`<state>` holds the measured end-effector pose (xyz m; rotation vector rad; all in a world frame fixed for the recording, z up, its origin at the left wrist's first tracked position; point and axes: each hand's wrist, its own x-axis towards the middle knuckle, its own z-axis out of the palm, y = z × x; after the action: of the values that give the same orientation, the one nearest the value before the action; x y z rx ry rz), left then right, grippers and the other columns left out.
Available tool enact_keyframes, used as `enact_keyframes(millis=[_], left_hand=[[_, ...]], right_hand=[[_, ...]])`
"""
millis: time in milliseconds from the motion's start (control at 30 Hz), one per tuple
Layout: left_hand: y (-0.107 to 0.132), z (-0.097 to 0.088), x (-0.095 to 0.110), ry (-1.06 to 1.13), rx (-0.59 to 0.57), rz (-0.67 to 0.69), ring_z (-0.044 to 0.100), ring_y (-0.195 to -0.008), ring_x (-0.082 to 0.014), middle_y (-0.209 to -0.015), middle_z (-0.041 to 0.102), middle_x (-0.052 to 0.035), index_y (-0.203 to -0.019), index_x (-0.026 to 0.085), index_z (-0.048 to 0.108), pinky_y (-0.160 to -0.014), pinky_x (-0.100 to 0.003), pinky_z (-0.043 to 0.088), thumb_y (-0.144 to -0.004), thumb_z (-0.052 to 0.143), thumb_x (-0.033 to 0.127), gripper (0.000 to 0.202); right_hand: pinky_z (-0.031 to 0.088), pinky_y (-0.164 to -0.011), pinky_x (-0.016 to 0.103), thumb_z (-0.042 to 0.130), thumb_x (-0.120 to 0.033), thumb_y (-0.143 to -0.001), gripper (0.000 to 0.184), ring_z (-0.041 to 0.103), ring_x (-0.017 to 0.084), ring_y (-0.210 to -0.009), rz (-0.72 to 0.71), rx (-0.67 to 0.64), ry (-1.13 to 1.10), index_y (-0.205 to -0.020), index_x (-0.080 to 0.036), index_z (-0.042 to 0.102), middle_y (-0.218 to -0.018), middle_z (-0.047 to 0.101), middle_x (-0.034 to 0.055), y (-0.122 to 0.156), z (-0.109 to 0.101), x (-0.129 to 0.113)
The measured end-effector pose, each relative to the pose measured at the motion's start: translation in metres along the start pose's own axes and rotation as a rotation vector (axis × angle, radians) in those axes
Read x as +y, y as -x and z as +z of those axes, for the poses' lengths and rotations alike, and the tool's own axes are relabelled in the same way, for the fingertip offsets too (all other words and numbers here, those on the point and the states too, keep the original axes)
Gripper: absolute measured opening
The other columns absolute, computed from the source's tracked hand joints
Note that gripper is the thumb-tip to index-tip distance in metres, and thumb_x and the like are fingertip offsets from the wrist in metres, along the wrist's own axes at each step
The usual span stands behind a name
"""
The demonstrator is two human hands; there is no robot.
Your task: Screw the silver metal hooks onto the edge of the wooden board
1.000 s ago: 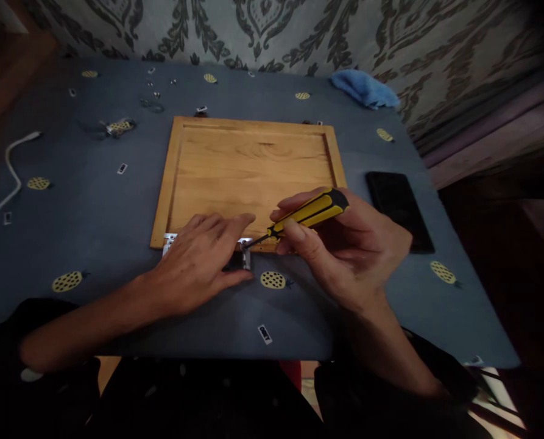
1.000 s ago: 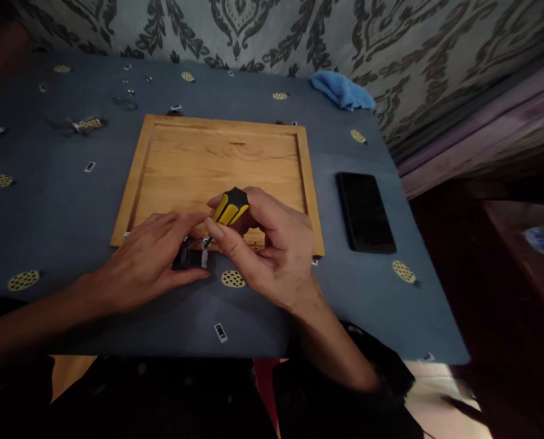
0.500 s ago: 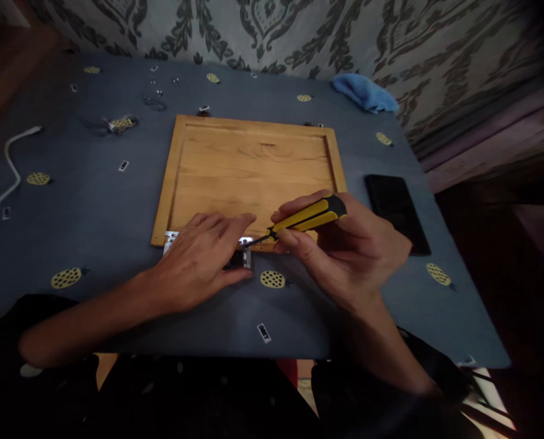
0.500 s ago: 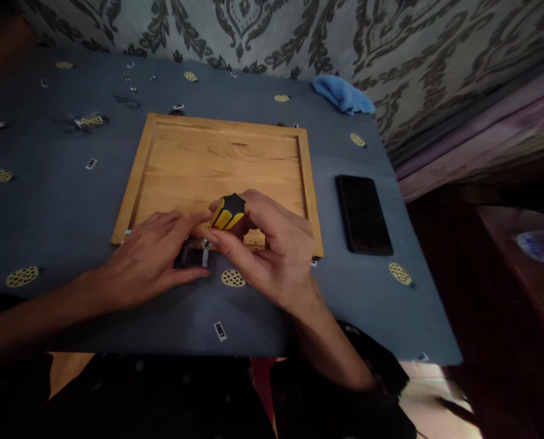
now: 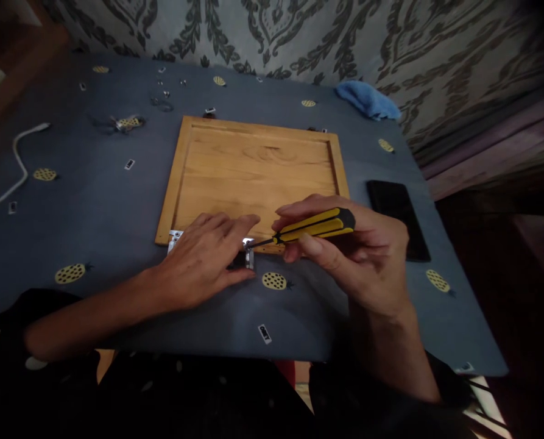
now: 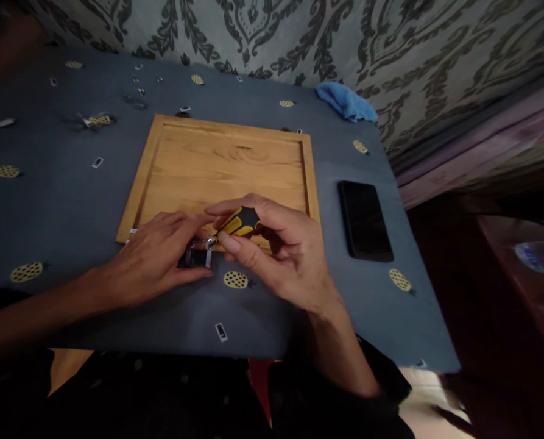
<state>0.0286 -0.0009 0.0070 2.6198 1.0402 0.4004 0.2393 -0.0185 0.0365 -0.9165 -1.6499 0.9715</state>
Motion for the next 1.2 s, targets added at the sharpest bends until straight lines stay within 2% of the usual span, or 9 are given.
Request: enact_keyframes(millis=[100, 233, 400, 567, 633, 733, 867, 1033, 1200], left_hand=[[0.0, -0.001, 0.0, 0.0, -0.001, 0.013, 0.064, -0.102, -0.0309, -0.109, 0.07, -0.0117, -0.136, 0.011, 0.045, -0.087, -0.042, 0.049, -0.083, 0.08, 0.035, 0.068], [0.0, -0.002, 0.001, 0.007, -0.024, -0.006, 0.064, -0.103, -0.0308, -0.11, 0.07, -0.0114, -0.137, 0.012, 0.044, -0.087, -0.042, 0.049, -0.084, 0.078, 0.036, 0.068], [0.0, -0.001, 0.001, 0.021, -0.017, -0.013, 0.064, -0.102, -0.0289, -0.109, 0.069, -0.0093, -0.137, 0.015, 0.044, -0.088, -0.041, 0.049, -0.087, 0.075, 0.037, 0.063], [0.0, 0.0, 0.0, 0.014, -0.002, 0.0, 0.063, -0.103, -0.0299, -0.11, 0.069, -0.0095, -0.137, 0.015, 0.043, -0.089, -0.042, 0.049, -0.085, 0.076, 0.039, 0.066], [0.0, 0.0, -0.001, 0.007, -0.007, 0.003, 0.063, -0.103, -0.0301, -0.111, 0.069, -0.01, -0.137, 0.014, 0.043, -0.088, -0.042, 0.049, -0.086, 0.076, 0.039, 0.066], [0.001, -0.001, -0.001, 0.007, -0.011, 0.009, 0.063, -0.101, -0.0298, -0.108, 0.069, -0.0102, -0.136, 0.013, 0.044, -0.087, -0.042, 0.05, -0.086, 0.075, 0.039, 0.065], [0.001, 0.001, -0.001, 0.014, 0.018, 0.014, 0.063, -0.102, -0.0295, -0.108, 0.069, -0.0099, -0.136, 0.013, 0.043, -0.088, -0.041, 0.049, -0.086, 0.076, 0.037, 0.064], [0.001, 0.001, 0.0, -0.003, 0.011, 0.01, 0.064, -0.101, -0.0292, -0.107, 0.069, -0.0095, -0.136, 0.013, 0.043, -0.087, -0.041, 0.05, -0.086, 0.077, 0.037, 0.065], [0.0, 0.002, 0.0, -0.011, 0.018, 0.015, 0.064, -0.102, -0.0296, -0.109, 0.069, -0.011, -0.137, 0.011, 0.043, -0.088, -0.041, 0.05, -0.085, 0.077, 0.036, 0.067]], right_hand=[[0.058, -0.053, 0.024, 0.075, -0.022, -0.086, 0.009, 0.07, 0.012, -0.068, -0.072, 0.054, 0.043, -0.094, -0.025, 0.077, -0.096, 0.077, 0.0015, -0.001, -0.001, 0.002], [0.059, -0.058, 0.027, 0.082, -0.022, -0.079, 0.008, 0.071, 0.016, -0.072, -0.149, 0.168, 0.125, -0.084, -0.025, 0.078, -0.082, 0.077, 0.001, -0.002, 0.004, 0.004], [0.052, -0.043, 0.02, 0.081, -0.019, -0.08, 0.01, 0.066, 0.009, -0.055, -0.043, 0.169, 0.045, -0.087, -0.023, 0.075, -0.084, 0.077, -0.0004, -0.002, 0.007, 0.002], [0.06, -0.051, 0.024, 0.076, -0.03, -0.086, 0.022, 0.068, 0.011, -0.058, 0.01, 0.089, -0.065, -0.108, -0.024, 0.074, -0.09, 0.076, 0.0014, 0.0, 0.002, 0.0], [0.061, -0.053, 0.026, 0.073, -0.029, -0.089, 0.023, 0.067, 0.011, -0.057, 0.012, 0.082, -0.049, -0.112, -0.024, 0.075, -0.093, 0.076, 0.0023, 0.001, 0.001, 0.0], [0.059, -0.049, 0.025, 0.074, -0.024, -0.087, 0.017, 0.067, 0.011, -0.056, -0.042, 0.109, 0.023, -0.104, -0.025, 0.078, -0.092, 0.078, 0.0018, 0.001, 0.0, 0.002], [0.06, -0.057, 0.028, 0.082, -0.026, -0.08, 0.009, 0.072, 0.018, -0.075, -0.156, 0.179, 0.13, -0.089, -0.025, 0.079, -0.086, 0.078, 0.0028, -0.001, 0.002, 0.004], [0.058, -0.054, 0.025, 0.081, -0.028, -0.082, 0.012, 0.067, 0.012, -0.059, -0.116, 0.199, 0.112, -0.092, -0.024, 0.076, -0.083, 0.077, -0.0006, 0.002, 0.008, 0.004], [0.06, -0.058, 0.029, 0.08, -0.031, -0.082, 0.011, 0.07, 0.013, -0.061, -0.171, 0.306, 0.177, -0.089, -0.025, 0.073, -0.081, 0.076, -0.0018, 0.006, 0.016, 0.011]])
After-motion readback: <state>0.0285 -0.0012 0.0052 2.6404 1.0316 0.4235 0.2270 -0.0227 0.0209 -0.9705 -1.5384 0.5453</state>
